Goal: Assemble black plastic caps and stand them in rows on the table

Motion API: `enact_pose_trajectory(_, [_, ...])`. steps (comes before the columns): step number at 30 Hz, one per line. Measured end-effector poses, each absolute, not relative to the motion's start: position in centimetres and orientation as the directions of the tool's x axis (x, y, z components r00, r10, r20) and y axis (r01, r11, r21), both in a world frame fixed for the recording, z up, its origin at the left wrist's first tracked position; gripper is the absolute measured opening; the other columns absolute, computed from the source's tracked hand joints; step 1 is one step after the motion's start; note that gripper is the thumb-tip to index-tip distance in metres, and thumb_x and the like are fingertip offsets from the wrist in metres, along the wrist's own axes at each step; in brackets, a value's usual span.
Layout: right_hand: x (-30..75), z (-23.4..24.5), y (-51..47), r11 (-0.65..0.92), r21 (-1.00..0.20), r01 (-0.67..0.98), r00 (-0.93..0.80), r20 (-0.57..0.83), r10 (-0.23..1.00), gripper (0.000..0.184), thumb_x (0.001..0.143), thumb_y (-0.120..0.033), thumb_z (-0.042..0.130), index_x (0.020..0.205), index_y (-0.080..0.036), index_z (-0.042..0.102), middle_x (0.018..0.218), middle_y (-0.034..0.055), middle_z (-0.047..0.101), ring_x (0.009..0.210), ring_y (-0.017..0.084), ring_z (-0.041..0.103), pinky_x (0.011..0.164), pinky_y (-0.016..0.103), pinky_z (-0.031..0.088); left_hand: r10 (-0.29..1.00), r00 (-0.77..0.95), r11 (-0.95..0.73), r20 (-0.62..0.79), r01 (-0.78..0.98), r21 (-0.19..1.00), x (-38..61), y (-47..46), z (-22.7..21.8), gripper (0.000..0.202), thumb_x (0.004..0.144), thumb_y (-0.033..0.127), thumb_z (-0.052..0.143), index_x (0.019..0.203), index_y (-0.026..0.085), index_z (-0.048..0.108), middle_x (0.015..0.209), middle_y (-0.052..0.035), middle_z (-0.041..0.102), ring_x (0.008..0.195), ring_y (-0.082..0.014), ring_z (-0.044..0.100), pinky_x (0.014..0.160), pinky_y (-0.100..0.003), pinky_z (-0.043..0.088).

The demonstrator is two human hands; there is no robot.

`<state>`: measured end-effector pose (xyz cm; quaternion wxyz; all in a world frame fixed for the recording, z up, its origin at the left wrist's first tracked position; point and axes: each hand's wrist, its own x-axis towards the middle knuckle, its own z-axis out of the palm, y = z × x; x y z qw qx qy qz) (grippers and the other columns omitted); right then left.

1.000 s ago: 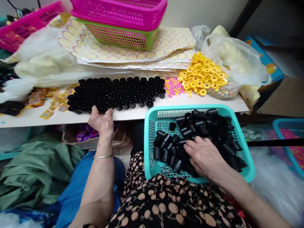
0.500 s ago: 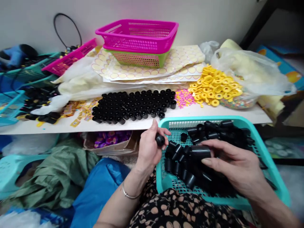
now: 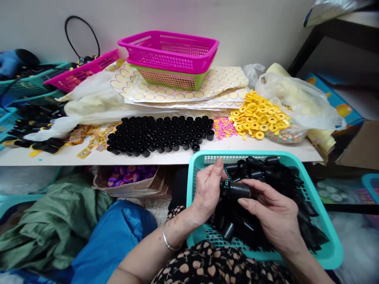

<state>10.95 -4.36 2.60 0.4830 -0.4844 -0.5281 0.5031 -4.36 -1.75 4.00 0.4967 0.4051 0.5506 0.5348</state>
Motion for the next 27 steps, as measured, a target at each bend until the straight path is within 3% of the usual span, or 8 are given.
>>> enact_pose_trajectory(6, [10.9,2.5,-4.5,0.155,-0.978,0.141,-0.056,0.148,0.987,0.034,0.072,-0.019,0.075,0.104,-0.028,0.068,0.094,-0.0012,0.069,0.080,0.013,0.062,0.077,0.024,0.052,0.978,-0.193,0.080,-0.082,-0.019,0.997,-4.1,-1.7,4.1,0.048,0.089,0.053,0.042,0.063,0.015,0.055,0.065,0.0007,0.053,0.063,-0.0107,0.044,0.060,-0.024,0.034])
enact_pose_trajectory(10, [10.2,2.7,-4.4,0.280,-0.927,0.251,-0.055,0.275,0.960,0.035,0.073,-0.016,0.073,0.105,-0.028,0.068,0.092,-0.0021,0.069,0.076,0.012,0.063,0.074,0.023,0.054,0.989,-0.062,0.135,-0.134,0.006,0.991,-3.8,-2.3,4.4,0.046,0.090,0.055,0.039,0.074,0.016,0.058,0.065,0.0010,0.051,0.064,-0.0114,0.045,0.061,-0.025,0.036])
enact_pose_trajectory(13, [9.6,2.6,-4.2,0.340,-0.893,0.295,-0.067,0.335,0.940,0.032,0.076,-0.016,0.070,0.107,-0.026,0.067,0.098,-0.0003,0.070,0.083,0.014,0.065,0.079,0.025,0.055,0.991,0.076,0.116,-0.111,-0.059,0.992,-3.7,-2.8,4.7,0.046,0.090,0.056,0.036,0.099,0.017,0.059,0.093,-0.0040,0.060,0.089,-0.0161,0.053,0.081,-0.027,0.041])
enact_pose_trajectory(16, [9.4,2.1,-4.3,0.315,-0.898,0.306,-0.028,0.323,0.946,0.030,0.077,-0.020,0.070,0.106,-0.024,0.068,0.102,0.0030,0.070,0.088,0.018,0.068,0.084,0.028,0.056,0.990,0.110,0.110,-0.086,-0.228,0.967,-3.9,-3.3,5.0,0.050,0.087,0.057,0.045,0.123,0.022,0.048,0.124,-0.0067,0.051,0.116,-0.0193,0.045,0.099,-0.030,0.036])
enact_pose_trajectory(18, [9.3,1.5,-4.4,0.271,-0.913,0.304,0.003,0.286,0.958,0.029,0.077,-0.024,0.070,0.106,-0.022,0.068,0.101,0.0046,0.071,0.085,0.019,0.069,0.082,0.028,0.058,0.987,0.077,0.160,-0.143,-0.315,0.935,-4.2,-4.0,5.1,0.055,0.078,0.049,0.064,0.123,0.023,0.045,0.124,-0.0060,0.050,0.116,-0.0189,0.046,0.097,-0.029,0.038])
enact_pose_trajectory(20, [9.0,0.9,-4.4,0.271,-0.915,0.300,-0.017,0.279,0.960,0.029,0.079,-0.027,0.067,0.107,-0.021,0.066,0.099,0.0051,0.072,0.081,0.018,0.071,0.079,0.026,0.059,0.973,0.026,0.221,-0.228,-0.369,0.903,-4.5,-4.7,5.1,0.052,0.069,0.037,0.076,0.111,0.020,0.051,0.109,-0.0051,0.058,0.101,-0.0165,0.054,0.087,-0.027,0.043])
enact_pose_trajectory(23, [8.7,0.4,-3.9,0.404,-0.853,0.330,-0.252,0.333,0.909,0.042,0.080,-0.031,0.066,0.121,-0.022,0.059,0.113,0.0062,0.068,0.093,0.020,0.069,0.083,0.025,0.058,0.959,-0.101,0.212,-0.265,-0.363,0.907,-5.9,-5.4,4.9,0.040,0.065,0.031,0.078,0.095,0.015,0.056,0.084,-0.0031,0.063,0.077,-0.0131,0.057,0.072,-0.024,0.046])
enact_pose_trajectory(27, [9.9,1.2,-2.7,0.578,-0.688,0.439,-0.414,0.417,0.809,0.057,0.080,-0.035,0.064,0.133,-0.023,0.049,0.132,0.0067,0.055,0.113,0.023,0.059,0.094,0.030,0.052,0.850,-0.525,0.092,-0.049,0.056,0.994,-11.6,-4.4,3.7,0.039,0.063,0.032,0.077,0.096,0.016,0.063,0.085,-0.0027,0.066,0.075,-0.0144,0.059,0.071,-0.025,0.047])
